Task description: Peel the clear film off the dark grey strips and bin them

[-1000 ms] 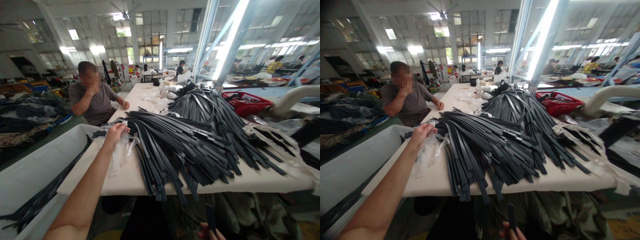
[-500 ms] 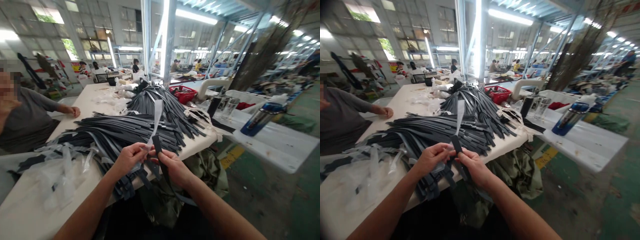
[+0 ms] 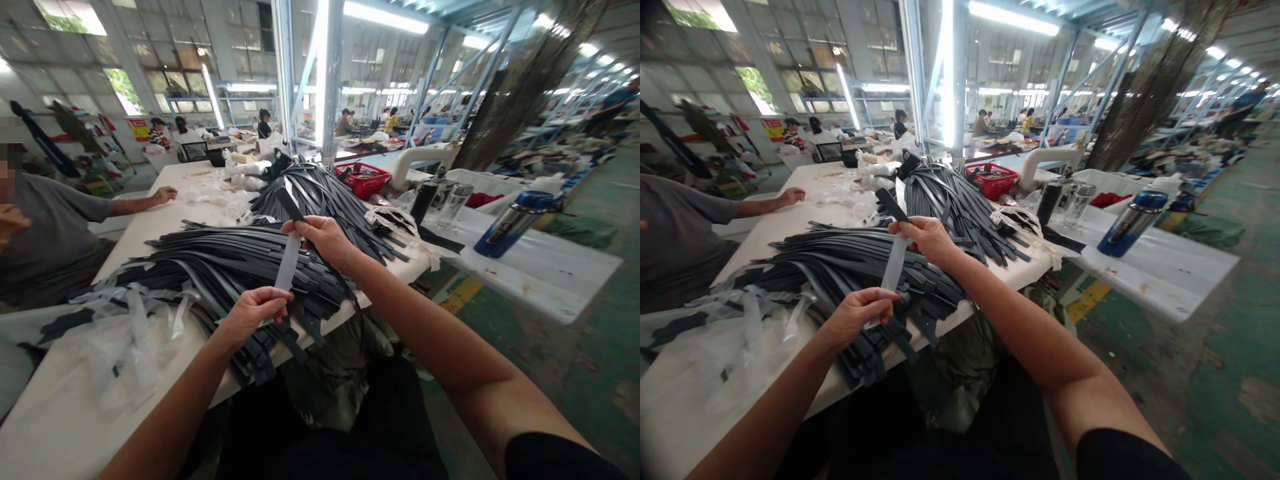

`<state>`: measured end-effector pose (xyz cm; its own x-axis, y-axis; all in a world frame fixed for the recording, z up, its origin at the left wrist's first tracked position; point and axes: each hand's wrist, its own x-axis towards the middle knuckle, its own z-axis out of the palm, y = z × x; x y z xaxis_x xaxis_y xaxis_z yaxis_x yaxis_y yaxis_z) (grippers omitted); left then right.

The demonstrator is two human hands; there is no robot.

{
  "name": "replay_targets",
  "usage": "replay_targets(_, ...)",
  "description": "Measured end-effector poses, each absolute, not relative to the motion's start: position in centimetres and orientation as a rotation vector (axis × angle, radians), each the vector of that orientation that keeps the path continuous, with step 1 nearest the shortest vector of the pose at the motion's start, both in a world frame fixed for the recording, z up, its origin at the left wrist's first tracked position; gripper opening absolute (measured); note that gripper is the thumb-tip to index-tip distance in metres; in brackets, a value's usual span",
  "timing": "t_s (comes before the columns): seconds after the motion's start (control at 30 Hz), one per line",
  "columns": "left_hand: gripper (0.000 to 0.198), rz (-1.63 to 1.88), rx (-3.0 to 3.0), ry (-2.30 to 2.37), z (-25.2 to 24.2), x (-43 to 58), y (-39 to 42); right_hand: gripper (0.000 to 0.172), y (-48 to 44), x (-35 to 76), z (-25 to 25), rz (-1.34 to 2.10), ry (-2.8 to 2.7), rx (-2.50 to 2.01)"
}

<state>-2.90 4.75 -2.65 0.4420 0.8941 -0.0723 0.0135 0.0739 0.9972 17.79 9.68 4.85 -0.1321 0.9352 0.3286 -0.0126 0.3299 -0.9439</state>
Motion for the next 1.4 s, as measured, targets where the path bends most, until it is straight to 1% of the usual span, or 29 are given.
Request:
replay_targets(0.17, 0.037, 0.822, 1.418, 1.001, -2.9, -3.8, 4.5, 0.023, 11.1, 17.0, 6.4, 0.963, -1.520, -0.899)
replay_targets(0.3, 0.042, 0.838, 1.511, 1.037, -2.7, -4.9, 4.5, 0.027, 11.9, 16.5, 8.0, 0.840, -1.619, -0.876)
replay_targets(0.4, 0.041, 0.844, 1.512, 1.021, -2.9, -5.9, 4.4, 0.029, 12.6, 16.4, 9.0, 0.785, -1.631, -0.854)
replay_targets(0.57, 0.040, 0.866, 1.269, 0.900, -4.9, -7.5, 4.0, 0.028, 13.8, 16.5, 9.0, 0.828, -1.543, -0.823)
replay_targets(0.7, 0.053, 0.990, 0.944, 0.877, -6.6, -8.6, 3.2, 0.027, 14.7, 16.8, 8.0, 0.871, -1.464, -0.844)
replay_targets(0.77, 0.056, 1.049, 0.739, 0.848, -6.8, -9.1, 2.7, 0.028, 15.2, 16.9, 7.5, 0.886, -1.439, -0.852)
replay_targets(0.9, 0.047, 1.086, 0.555, 0.825, -6.9, -9.7, 2.0, 0.026, 16.5, 16.8, 6.5, 0.931, -1.372, -0.879)
replay_targets(1.03, 0.049, 1.084, 0.616, 0.878, -7.0, -9.9, 1.9, 0.021, 17.9, 16.4, 6.0, 0.971, -1.308, -0.917)
replay_targets(1.13, 0.044, 1.075, 0.682, 0.922, -7.2, -9.8, 2.0, 0.020, 19.1, 16.0, 6.0, 0.991, -1.273, -0.952)
replay_targets(1.27, 0.039, 1.112, 0.627, 0.928, -7.6, -9.6, 2.7, 0.021, 20.7, 14.6, 5.9, 1.029, -1.264, -1.022)
replay_targets(1.33, 0.027, 1.157, 0.540, 0.938, -7.8, -9.5, 3.4, 0.021, 21.3, 13.8, 5.5, 1.073, -1.272, -1.084)
replay_targets(1.4, 0.007, 1.213, 0.410, 0.954, -8.0, -9.4, 4.1, 0.017, 21.5, 13.2, 4.6, 1.114, -1.278, -1.169)
